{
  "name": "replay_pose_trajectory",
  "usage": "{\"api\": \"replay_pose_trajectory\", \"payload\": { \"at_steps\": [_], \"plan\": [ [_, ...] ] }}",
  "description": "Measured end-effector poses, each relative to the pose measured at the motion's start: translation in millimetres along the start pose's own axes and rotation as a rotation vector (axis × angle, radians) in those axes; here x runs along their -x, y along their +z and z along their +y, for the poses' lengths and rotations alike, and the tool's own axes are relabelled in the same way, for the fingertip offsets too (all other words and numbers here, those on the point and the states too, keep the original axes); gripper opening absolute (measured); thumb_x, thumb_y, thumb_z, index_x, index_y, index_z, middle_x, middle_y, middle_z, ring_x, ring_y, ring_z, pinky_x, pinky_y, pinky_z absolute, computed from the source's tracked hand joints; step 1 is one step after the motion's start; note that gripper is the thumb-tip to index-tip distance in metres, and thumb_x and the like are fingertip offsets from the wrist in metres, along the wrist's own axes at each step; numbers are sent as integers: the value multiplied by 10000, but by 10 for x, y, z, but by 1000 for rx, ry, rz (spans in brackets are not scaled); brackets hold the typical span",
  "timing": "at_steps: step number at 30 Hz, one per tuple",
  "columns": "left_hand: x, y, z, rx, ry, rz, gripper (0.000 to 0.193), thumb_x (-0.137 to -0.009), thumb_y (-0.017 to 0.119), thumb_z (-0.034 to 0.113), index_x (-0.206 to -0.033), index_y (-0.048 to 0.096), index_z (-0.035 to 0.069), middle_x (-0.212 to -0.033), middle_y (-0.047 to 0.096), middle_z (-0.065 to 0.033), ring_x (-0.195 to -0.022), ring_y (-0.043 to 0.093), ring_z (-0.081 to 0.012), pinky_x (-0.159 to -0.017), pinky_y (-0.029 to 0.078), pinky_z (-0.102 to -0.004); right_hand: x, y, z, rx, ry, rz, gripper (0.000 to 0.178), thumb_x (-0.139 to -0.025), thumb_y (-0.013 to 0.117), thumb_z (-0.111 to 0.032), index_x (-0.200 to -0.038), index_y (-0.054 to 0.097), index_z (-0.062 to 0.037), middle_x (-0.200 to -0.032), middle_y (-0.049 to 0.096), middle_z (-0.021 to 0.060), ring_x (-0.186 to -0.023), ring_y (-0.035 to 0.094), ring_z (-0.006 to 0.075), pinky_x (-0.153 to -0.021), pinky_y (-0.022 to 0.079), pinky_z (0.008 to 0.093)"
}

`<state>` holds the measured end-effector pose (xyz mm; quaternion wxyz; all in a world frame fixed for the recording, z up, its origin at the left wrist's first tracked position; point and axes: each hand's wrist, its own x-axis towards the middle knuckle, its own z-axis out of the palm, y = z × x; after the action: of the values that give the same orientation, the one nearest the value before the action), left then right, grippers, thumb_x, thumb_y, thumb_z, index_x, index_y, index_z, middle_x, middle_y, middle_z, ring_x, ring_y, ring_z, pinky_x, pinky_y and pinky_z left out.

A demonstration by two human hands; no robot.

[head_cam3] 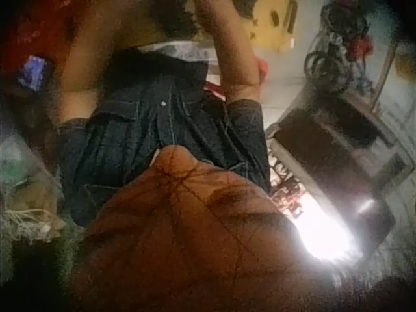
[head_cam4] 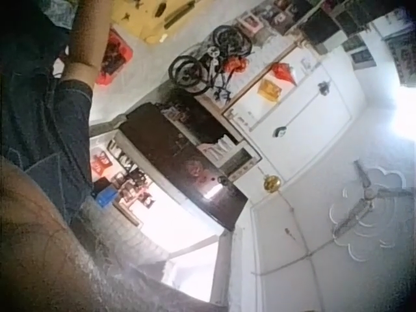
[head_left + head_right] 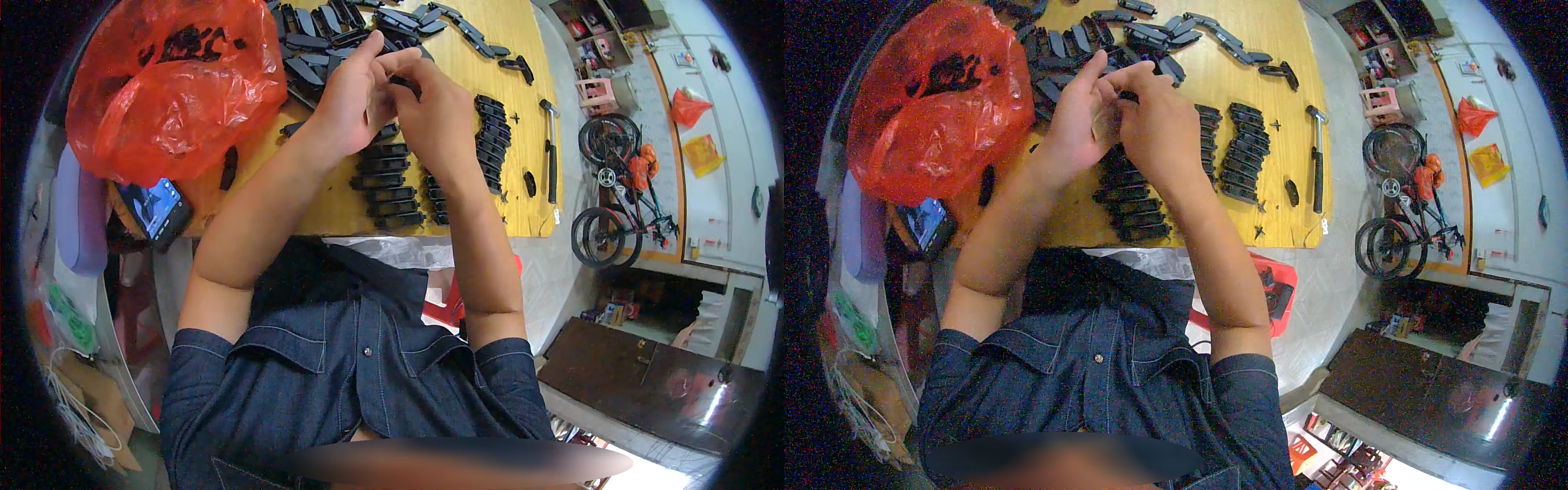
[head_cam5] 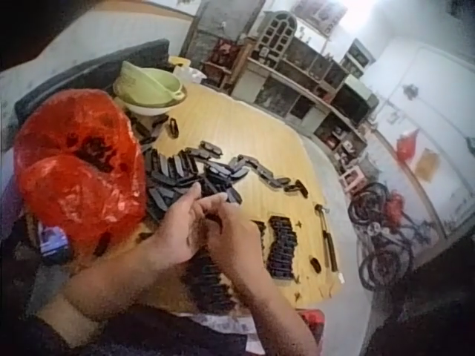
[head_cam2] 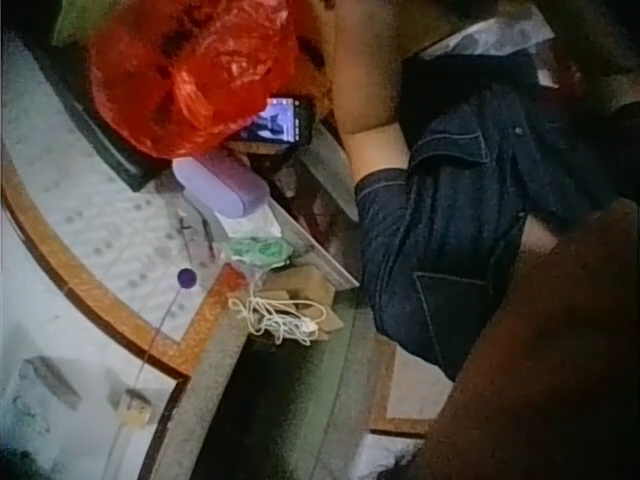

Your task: The person assembles small plastic components by hand, then sorts the assembled components into a plastic container.

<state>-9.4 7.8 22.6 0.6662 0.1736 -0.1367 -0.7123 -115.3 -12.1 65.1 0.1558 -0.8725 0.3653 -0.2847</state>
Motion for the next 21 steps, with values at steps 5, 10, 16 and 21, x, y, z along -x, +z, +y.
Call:
{"api": "replay_pose_trajectory", "payload": {
  "at_steps": [5,10,16,21],
  "plan": [
    [2,-20,56,38,26,38,528,-914,342,460,-1146,486,8,-1051,603,-123,-930,578,-199,-834,446,-316,190,-98,14,-146,149,15,127,-806,589,-79,-922,613,-31,-777,639,83,-663,607,144,-634,483,263],
    [-19,-33,40,62,97,90,452,-911,390,396,-1112,503,8,-1082,605,-143,-963,598,-216,-822,477,-320,336,-136,88,-181,98,98,114,-801,613,-49,-908,611,-12,-766,630,49,-647,564,80,-618,453,210],
    [71,41,-63,-145,-115,-1,221,-889,508,227,-982,579,39,-906,632,-79,-835,618,-167,-785,510,-305,241,-129,161,-540,295,171,121,-746,671,-100,-848,625,-56,-749,593,84,-650,578,226,-592,455,296],
    [71,30,-72,-136,-92,-79,174,-897,510,200,-950,579,49,-899,627,-67,-804,616,-161,-788,513,-314,232,-189,106,7,92,277,141,-743,662,-134,-883,665,-114,-763,569,83,-652,585,233,-580,465,307]
  ]
}}
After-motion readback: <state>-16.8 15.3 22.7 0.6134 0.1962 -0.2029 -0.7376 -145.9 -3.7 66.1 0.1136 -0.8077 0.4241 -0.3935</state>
